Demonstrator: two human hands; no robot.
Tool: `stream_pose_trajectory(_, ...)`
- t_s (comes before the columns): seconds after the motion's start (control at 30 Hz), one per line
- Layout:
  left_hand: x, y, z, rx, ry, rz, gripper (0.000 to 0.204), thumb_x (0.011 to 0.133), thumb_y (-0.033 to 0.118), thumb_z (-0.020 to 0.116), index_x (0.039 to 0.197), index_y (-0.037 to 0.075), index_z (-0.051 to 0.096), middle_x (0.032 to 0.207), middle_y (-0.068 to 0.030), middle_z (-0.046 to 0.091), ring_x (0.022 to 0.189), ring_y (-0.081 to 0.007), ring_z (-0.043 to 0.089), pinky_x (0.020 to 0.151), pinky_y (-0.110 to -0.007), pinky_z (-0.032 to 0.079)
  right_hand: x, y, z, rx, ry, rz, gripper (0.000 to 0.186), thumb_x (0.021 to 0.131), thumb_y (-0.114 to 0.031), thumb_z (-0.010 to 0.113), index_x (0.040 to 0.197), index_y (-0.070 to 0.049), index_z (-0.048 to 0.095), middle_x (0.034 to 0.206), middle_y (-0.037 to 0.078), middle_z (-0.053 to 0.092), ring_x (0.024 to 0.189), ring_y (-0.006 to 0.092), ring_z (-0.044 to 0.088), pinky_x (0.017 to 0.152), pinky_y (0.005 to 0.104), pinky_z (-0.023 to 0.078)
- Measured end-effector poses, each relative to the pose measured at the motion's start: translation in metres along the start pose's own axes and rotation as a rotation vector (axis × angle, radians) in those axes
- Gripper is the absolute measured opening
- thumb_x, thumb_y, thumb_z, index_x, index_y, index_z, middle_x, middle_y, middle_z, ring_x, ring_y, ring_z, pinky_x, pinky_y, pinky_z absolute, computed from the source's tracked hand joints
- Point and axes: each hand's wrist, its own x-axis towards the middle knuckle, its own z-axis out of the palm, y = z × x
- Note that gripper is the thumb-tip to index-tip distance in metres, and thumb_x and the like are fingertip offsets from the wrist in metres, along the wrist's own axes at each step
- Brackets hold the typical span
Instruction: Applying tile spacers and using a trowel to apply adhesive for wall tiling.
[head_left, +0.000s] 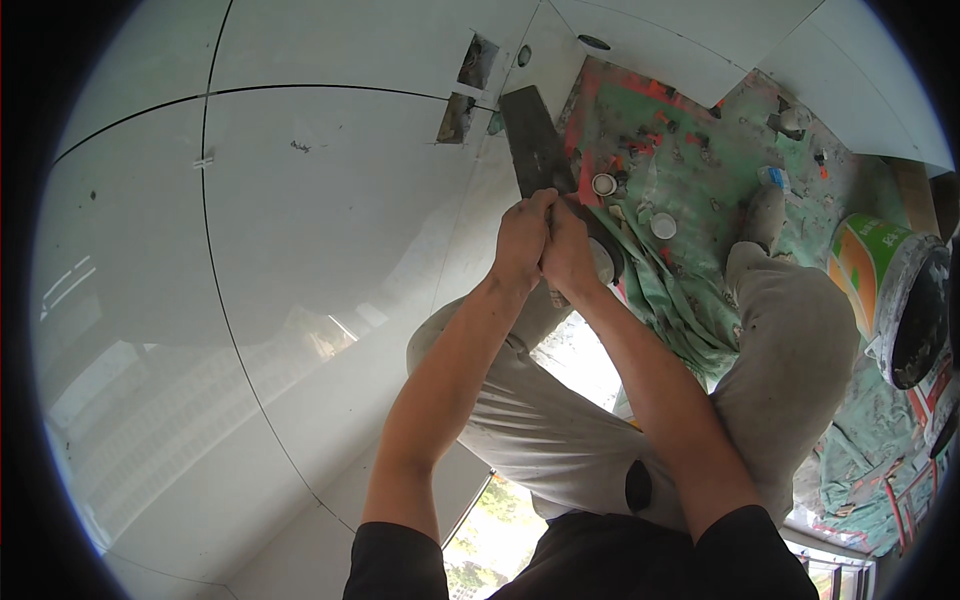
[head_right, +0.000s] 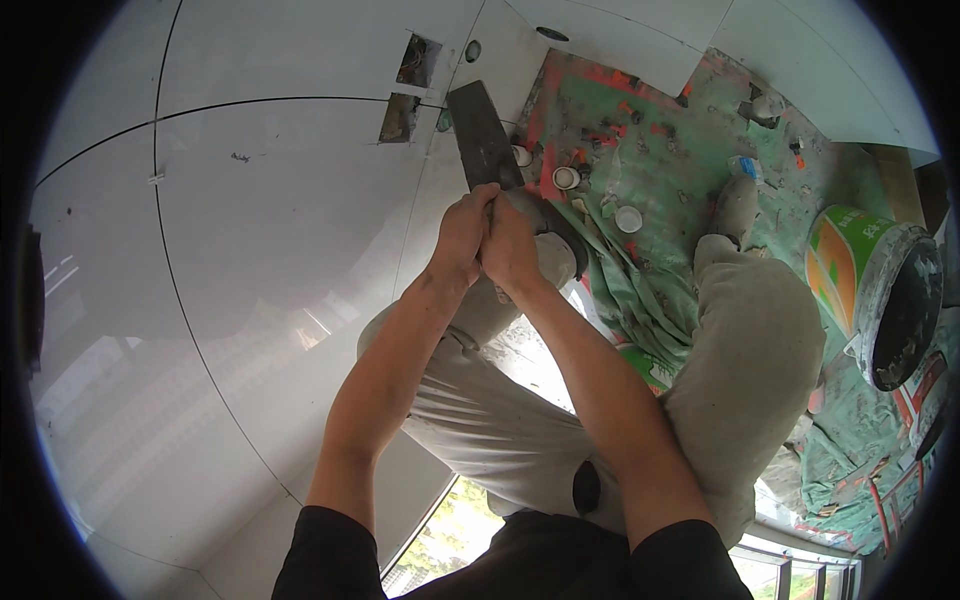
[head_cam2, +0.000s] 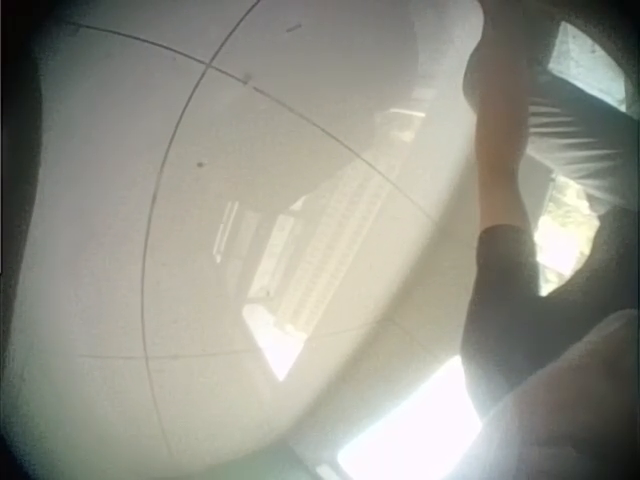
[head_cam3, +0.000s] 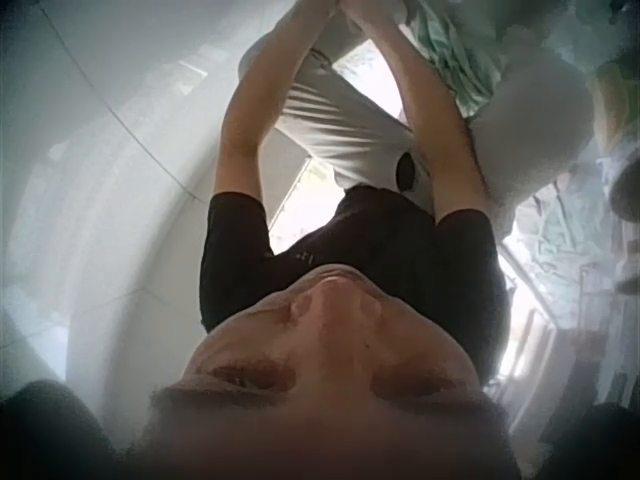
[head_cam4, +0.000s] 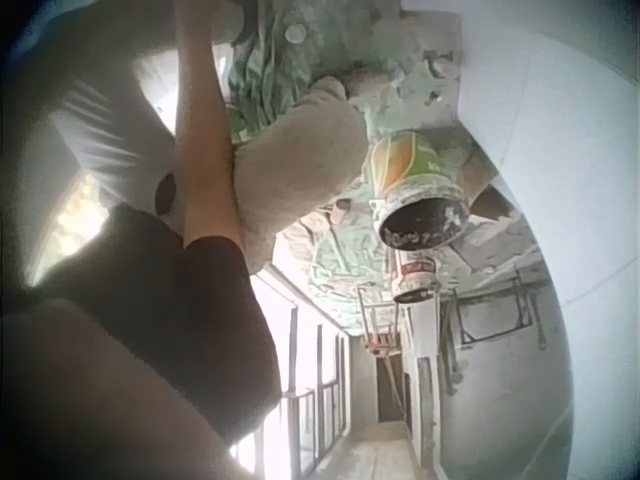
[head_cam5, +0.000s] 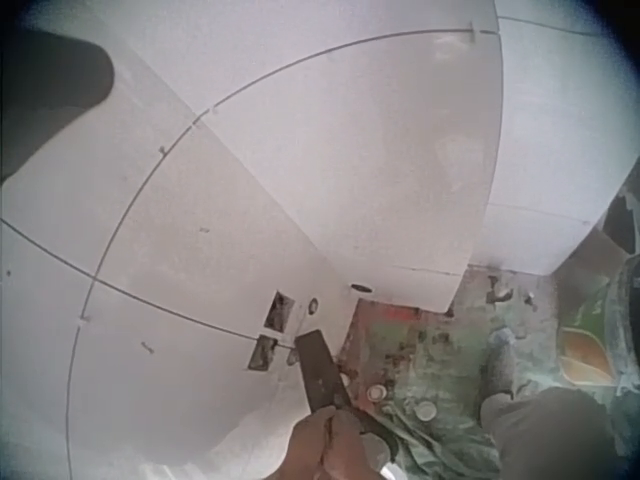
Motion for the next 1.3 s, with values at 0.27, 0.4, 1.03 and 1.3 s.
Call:
stream_pose_trajectory(0.27, 0.007, -0.004, -0.005, 0.01, 0.023, 0.063, 0.025, 0.104, 0.028, 0.071, 0.11, 0.004, 0.07, 0.094, -0.0053, 0.068, 0.087, -0.0175, 0.066, 0.078, -0.035, 0.056, 0.001, 0.004, 0.007, -0.02, 0.047, -0.066, 0.028, 0.106, -0.019, 0.058, 0.117, 0.006, 0.062, 0.097, 0.033, 0.074, 0.096, 0.0554, 0.073, 0.08, 0.0563, 0.056)
stream_pose_trajectory(0.4, 0.005, -0.001, -0.004, 0.037, 0.029, 0.057, 0.025, 0.104, 0.027, 0.07, 0.109, 0.002, 0.07, 0.095, -0.0068, 0.069, 0.085, -0.0184, 0.067, 0.076, -0.036, 0.056, 0.001, 0.001, 0.006, -0.021, 0.037, -0.073, 0.029, 0.106, -0.02, 0.059, 0.118, 0.007, 0.063, 0.099, 0.033, 0.075, 0.097, 0.054, 0.073, 0.08, 0.0543, 0.056)
stream_pose_trajectory(1.03, -0.003, 0.018, 0.014, 0.063, 0.047, -0.017, 0.032, 0.102, 0.031, 0.073, 0.106, -0.001, 0.069, 0.096, -0.0101, 0.07, 0.091, -0.0213, 0.069, 0.081, -0.038, 0.057, 0.013, -0.025, -0.015, 0.023, -0.08, 0.1, 0.035, 0.108, -0.024, 0.059, 0.117, 0.009, 0.067, 0.095, 0.03, 0.077, 0.087, 0.0465, 0.078, 0.075, 0.0495, 0.06)
stream_pose_trajectory(1.3, 0.008, 0.03, 0.032, 0.026, 0.011, 0.073, 0.032, 0.104, 0.033, 0.072, 0.103, 0.001, 0.07, 0.096, -0.0071, 0.069, 0.091, -0.019, 0.065, 0.08, -0.038, 0.053, 0.042, -0.037, -0.038, -0.098, -0.132, 0.099, 0.038, 0.109, -0.025, 0.057, 0.115, 0.01, 0.067, 0.093, 0.032, 0.075, 0.088, 0.0472, 0.077, 0.076, 0.0514, 0.059)
